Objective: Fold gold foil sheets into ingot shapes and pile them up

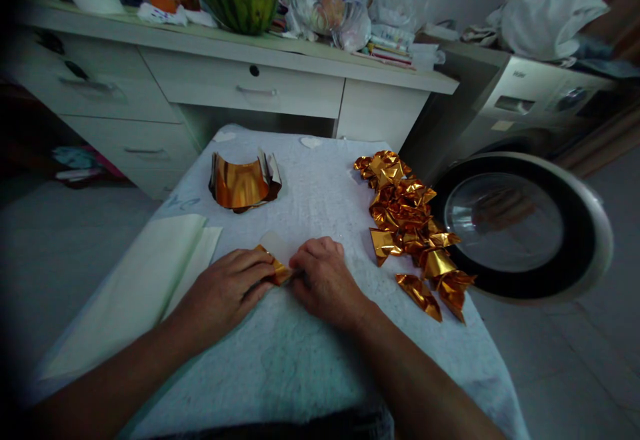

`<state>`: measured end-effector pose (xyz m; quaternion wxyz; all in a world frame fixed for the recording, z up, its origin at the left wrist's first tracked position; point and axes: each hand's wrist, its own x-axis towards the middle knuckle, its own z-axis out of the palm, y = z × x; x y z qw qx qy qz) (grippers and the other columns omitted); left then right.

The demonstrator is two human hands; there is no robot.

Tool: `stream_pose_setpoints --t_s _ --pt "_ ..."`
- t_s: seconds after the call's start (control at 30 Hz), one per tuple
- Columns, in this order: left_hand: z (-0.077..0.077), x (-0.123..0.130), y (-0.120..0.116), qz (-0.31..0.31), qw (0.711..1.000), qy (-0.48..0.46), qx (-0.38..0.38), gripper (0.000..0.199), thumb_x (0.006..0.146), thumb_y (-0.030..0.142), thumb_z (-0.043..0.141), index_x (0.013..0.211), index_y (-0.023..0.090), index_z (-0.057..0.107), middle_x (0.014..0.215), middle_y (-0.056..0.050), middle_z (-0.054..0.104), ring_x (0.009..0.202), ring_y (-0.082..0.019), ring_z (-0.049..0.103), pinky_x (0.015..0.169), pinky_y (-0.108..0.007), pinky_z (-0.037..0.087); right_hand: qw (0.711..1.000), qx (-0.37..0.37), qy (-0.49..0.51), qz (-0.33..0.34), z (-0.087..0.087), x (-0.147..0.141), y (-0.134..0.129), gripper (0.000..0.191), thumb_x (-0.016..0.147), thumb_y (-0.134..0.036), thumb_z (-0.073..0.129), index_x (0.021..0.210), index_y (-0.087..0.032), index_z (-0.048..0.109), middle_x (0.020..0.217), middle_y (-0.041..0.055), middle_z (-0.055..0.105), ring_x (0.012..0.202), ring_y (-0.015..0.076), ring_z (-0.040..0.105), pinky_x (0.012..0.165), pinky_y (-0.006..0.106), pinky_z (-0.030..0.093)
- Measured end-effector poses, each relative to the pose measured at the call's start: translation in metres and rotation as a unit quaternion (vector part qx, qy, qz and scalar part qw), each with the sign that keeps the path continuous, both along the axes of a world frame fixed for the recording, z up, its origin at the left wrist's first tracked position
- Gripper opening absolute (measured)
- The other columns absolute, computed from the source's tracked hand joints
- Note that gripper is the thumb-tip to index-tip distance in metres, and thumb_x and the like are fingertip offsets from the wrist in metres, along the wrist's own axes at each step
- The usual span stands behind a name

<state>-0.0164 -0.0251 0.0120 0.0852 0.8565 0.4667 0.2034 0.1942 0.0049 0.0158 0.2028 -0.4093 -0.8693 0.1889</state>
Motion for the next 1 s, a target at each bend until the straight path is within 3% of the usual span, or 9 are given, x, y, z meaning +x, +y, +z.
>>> stream_pose_setpoints --t_s 0.1,0.27,0.4,0.53,0.63,0.8,1.0 --pt "-0.002 0.000 0.001 -0.003 0.999 0.010 0.031 0.013 0.086 0.013 0.061 0.096 0.016 0.068 0.100 -0.007 0.069 0.095 -0.025 0.062 0.086 -0.043 0.055 0.999 0.008 -0.011 -0.043 0.001 0.001 0.002 0.026 0.074 -0.007 0.058 0.096 -0.019 0.062 0.099 0.0053 0.062 0.099 0.0238 0.048 0.085 0.038 0.034" --pt "-0.001 0.001 0.002 -0.007 0.999 0.015 0.047 0.010 0.086 0.012 0.061 0.091 0.016 0.068 0.097 -0.006 0.070 0.091 -0.024 0.063 0.084 -0.042 0.056 0.996 0.003 -0.027 -0.085 0.001 0.000 0.004 0.011 0.076 -0.008 0.054 0.077 -0.019 0.057 0.084 0.0041 0.058 0.087 0.0219 0.047 0.080 0.036 0.034" --pt "-0.001 0.001 0.000 -0.008 0.999 0.012 0.053 0.009 0.084 0.010 0.063 0.091 0.015 0.068 0.097 -0.007 0.070 0.091 -0.024 0.063 0.084 -0.042 0.056 0.991 0.004 -0.026 -0.131 0.003 0.000 0.001 0.020 0.067 -0.003 0.049 0.077 -0.019 0.053 0.082 0.0046 0.056 0.085 0.0225 0.045 0.076 0.036 0.033" --pt "-0.002 0.000 -0.001 -0.006 0.999 0.007 0.052 0.011 0.085 0.010 0.061 0.093 0.015 0.068 0.098 -0.008 0.069 0.093 -0.025 0.063 0.084 -0.043 0.055 0.999 0.001 0.020 -0.028 0.008 -0.001 -0.004 0.039 0.059 -0.002 0.050 0.095 -0.019 0.053 0.098 0.0055 0.055 0.096 0.0232 0.045 0.083 0.036 0.035" --pt "-0.002 0.000 -0.001 -0.007 0.999 0.000 0.044 0.012 0.086 0.010 0.058 0.092 0.016 0.067 0.099 -0.008 0.069 0.094 -0.025 0.062 0.085 -0.043 0.055 0.999 -0.010 0.033 0.041 0.010 -0.005 -0.007 0.040 0.066 -0.005 0.056 0.103 -0.019 0.054 0.104 0.0056 0.056 0.101 0.0230 0.045 0.087 0.037 0.035" --pt "0.003 0.001 0.000 -0.004 1.000 -0.022 0.007 0.011 0.088 0.010 0.056 0.093 0.017 0.064 0.097 -0.006 0.066 0.094 -0.023 0.060 0.086 -0.041 0.052 0.998 -0.018 0.013 0.054 0.005 -0.009 -0.003 0.005 0.087 -0.017 0.062 0.090 -0.020 0.065 0.094 0.0036 0.060 0.096 0.0214 0.048 0.086 0.037 0.033" --pt "0.004 -0.001 0.000 0.025 0.994 -0.065 -0.081 0.011 0.085 0.010 0.057 0.080 0.019 0.057 0.092 -0.004 0.059 0.092 -0.022 0.055 0.081 -0.039 0.049 0.999 -0.039 0.012 0.027 0.002 -0.008 -0.002 0.003 0.086 -0.021 0.067 0.085 -0.018 0.066 0.092 0.0044 0.060 0.095 0.0217 0.048 0.084 0.036 0.033"
